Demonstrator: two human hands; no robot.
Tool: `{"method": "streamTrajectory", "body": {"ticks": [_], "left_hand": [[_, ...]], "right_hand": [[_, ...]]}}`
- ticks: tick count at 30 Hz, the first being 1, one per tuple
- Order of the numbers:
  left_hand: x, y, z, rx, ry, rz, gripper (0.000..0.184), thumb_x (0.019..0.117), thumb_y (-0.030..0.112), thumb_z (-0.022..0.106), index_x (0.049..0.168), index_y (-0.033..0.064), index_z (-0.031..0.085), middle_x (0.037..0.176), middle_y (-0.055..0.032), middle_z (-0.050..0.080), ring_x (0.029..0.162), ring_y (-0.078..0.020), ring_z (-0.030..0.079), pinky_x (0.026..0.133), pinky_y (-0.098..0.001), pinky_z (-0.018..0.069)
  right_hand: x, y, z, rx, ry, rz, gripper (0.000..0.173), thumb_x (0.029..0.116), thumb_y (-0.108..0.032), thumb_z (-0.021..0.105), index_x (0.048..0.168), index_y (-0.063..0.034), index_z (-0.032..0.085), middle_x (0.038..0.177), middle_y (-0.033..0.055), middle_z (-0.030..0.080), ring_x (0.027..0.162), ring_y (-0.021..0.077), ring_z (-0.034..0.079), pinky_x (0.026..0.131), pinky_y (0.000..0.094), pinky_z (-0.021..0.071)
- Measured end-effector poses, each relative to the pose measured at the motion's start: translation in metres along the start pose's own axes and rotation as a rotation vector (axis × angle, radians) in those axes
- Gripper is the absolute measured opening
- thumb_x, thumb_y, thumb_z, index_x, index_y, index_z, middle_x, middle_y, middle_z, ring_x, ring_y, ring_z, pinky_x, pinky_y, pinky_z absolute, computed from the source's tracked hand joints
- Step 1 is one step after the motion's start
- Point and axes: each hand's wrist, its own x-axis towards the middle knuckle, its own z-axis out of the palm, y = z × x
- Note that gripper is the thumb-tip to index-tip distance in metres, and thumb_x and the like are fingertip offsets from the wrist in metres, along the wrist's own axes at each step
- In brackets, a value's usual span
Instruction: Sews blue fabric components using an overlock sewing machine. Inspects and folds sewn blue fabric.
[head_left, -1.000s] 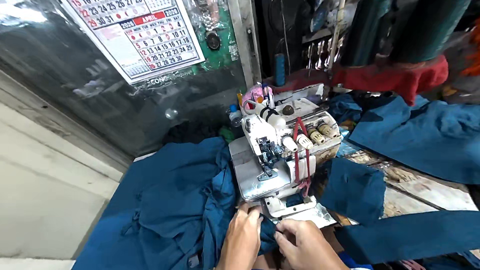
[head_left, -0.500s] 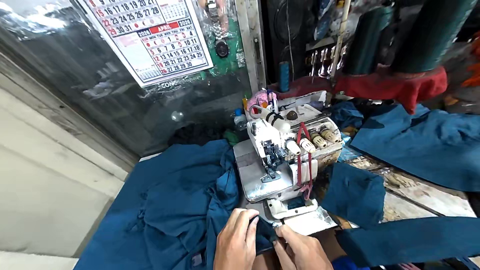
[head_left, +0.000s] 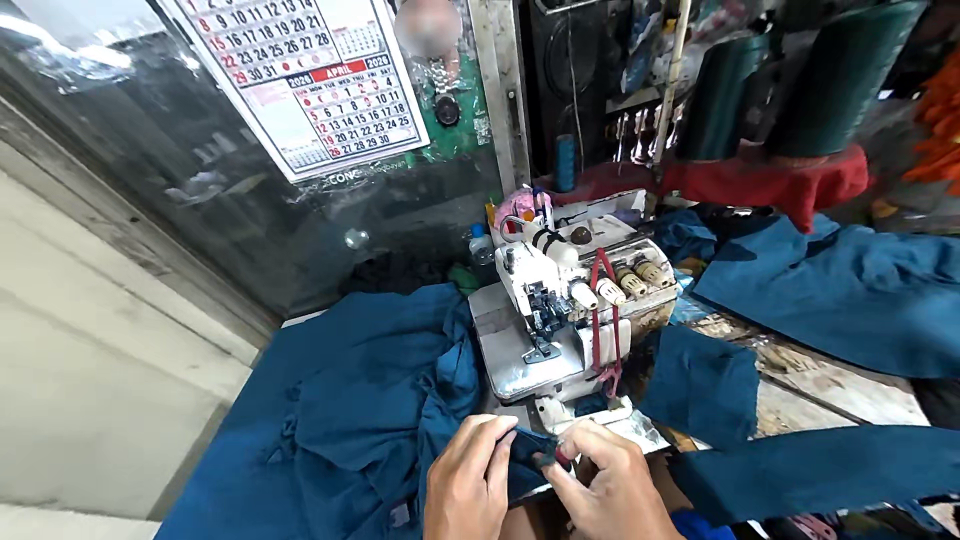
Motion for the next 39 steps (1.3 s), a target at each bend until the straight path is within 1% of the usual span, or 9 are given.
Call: {"method": "streamTrajectory", "body": {"ticks": [4, 8, 13, 18, 21, 25, 28, 31, 39], "left_hand": [[0.007, 0.010, 0.000, -0.005, -0.029, 0.002, 0.015, 0.0958, 0.013, 0.069, 0.108, 0.0147, 0.078, 0.106, 0.0034, 0.074, 0.099, -0.0046, 0.070, 0.086, -0.0215, 0.0612], [0.014, 0.021, -0.002, 0.044, -0.082, 0.006, 0.021, 0.0978, 0.015, 0.067, 0.117, 0.0163, 0.077, 0.108, 0.0028, 0.072, 0.097, -0.0031, 0.069, 0.083, -0.0198, 0.0606], [0.025, 0.039, -0.011, 0.164, -0.104, 0.058, 0.023, 0.0997, 0.022, 0.064, 0.119, 0.0166, 0.077, 0.104, -0.0002, 0.068, 0.091, -0.0054, 0.066, 0.078, -0.0200, 0.0584], [0.022, 0.038, 0.001, 0.320, -0.181, -0.071, 0.026, 0.1034, 0.037, 0.056, 0.103, 0.0171, 0.074, 0.097, 0.0012, 0.069, 0.082, -0.0091, 0.069, 0.067, -0.0300, 0.0599], [0.015, 0.012, 0.011, 0.166, -0.428, -0.269, 0.031, 0.1020, 0.043, 0.057, 0.102, 0.0167, 0.073, 0.082, 0.0021, 0.072, 0.071, -0.0122, 0.069, 0.065, -0.0386, 0.0599], [0.068, 0.022, -0.018, -0.249, -0.471, -0.327, 0.020, 0.1046, 0.030, 0.059, 0.103, 0.0128, 0.070, 0.083, 0.0005, 0.070, 0.060, -0.0132, 0.066, 0.051, -0.0330, 0.0588], [0.113, 0.021, -0.004, 0.058, -0.387, -0.155, 0.029, 0.1047, 0.041, 0.052, 0.098, 0.0189, 0.070, 0.079, 0.0068, 0.066, 0.067, -0.0068, 0.063, 0.060, -0.0291, 0.0553], [0.132, 0.000, 0.011, 0.346, -0.592, -0.213, 0.040, 0.0979, 0.054, 0.052, 0.090, 0.0185, 0.068, 0.073, 0.0022, 0.063, 0.070, -0.0146, 0.064, 0.066, -0.0412, 0.0543], [0.140, -0.014, 0.043, 0.555, -0.331, -0.099, 0.032, 0.0943, 0.035, 0.056, 0.100, 0.0098, 0.074, 0.093, -0.0077, 0.073, 0.097, -0.0258, 0.071, 0.085, -0.0462, 0.0571]], "right_hand": [[0.004, -0.004, -0.017, -0.020, -0.058, 0.070, 0.019, 0.0843, -0.029, 0.076, 0.079, -0.0173, 0.063, 0.066, -0.0076, 0.059, 0.054, 0.0033, 0.054, 0.048, 0.0244, 0.0461], [0.012, -0.008, -0.033, -0.027, -0.207, 0.130, 0.032, 0.0872, -0.028, 0.072, 0.119, -0.0234, 0.070, 0.086, -0.0101, 0.072, 0.063, 0.0034, 0.063, 0.057, 0.0263, 0.0557], [0.019, -0.011, -0.047, -0.015, -0.211, 0.081, 0.016, 0.0913, -0.027, 0.068, 0.102, -0.0190, 0.076, 0.092, -0.0073, 0.071, 0.074, 0.0037, 0.064, 0.066, 0.0258, 0.0557], [0.019, -0.010, -0.052, 0.008, -0.340, 0.210, 0.020, 0.0954, -0.024, 0.061, 0.113, -0.0184, 0.070, 0.094, -0.0026, 0.072, 0.071, 0.0109, 0.068, 0.064, 0.0355, 0.0598], [0.014, 0.000, -0.049, 0.039, -0.460, 0.277, 0.021, 0.1000, -0.028, 0.058, 0.113, -0.0131, 0.066, 0.090, 0.0049, 0.072, 0.071, 0.0194, 0.071, 0.066, 0.0456, 0.0607], [0.036, -0.012, -0.064, 0.267, -0.384, 0.251, 0.016, 0.0994, -0.023, 0.063, 0.109, -0.0107, 0.066, 0.087, 0.0033, 0.071, 0.063, 0.0158, 0.068, 0.056, 0.0380, 0.0600], [0.067, -0.012, -0.063, 0.389, -0.294, 0.354, 0.012, 0.0953, -0.021, 0.068, 0.103, -0.0112, 0.066, 0.079, 0.0030, 0.070, 0.054, 0.0164, 0.066, 0.047, 0.0351, 0.0589], [0.075, 0.004, -0.051, 0.456, -0.280, 0.512, 0.017, 0.0926, -0.022, 0.071, 0.097, -0.0088, 0.062, 0.070, 0.0064, 0.068, 0.050, 0.0196, 0.066, 0.047, 0.0364, 0.0583], [0.088, -0.005, -0.027, 0.627, -0.069, 0.643, 0.021, 0.0951, -0.015, 0.071, 0.105, -0.0055, 0.056, 0.070, 0.0122, 0.069, 0.053, 0.0252, 0.070, 0.046, 0.0379, 0.0612]]}}
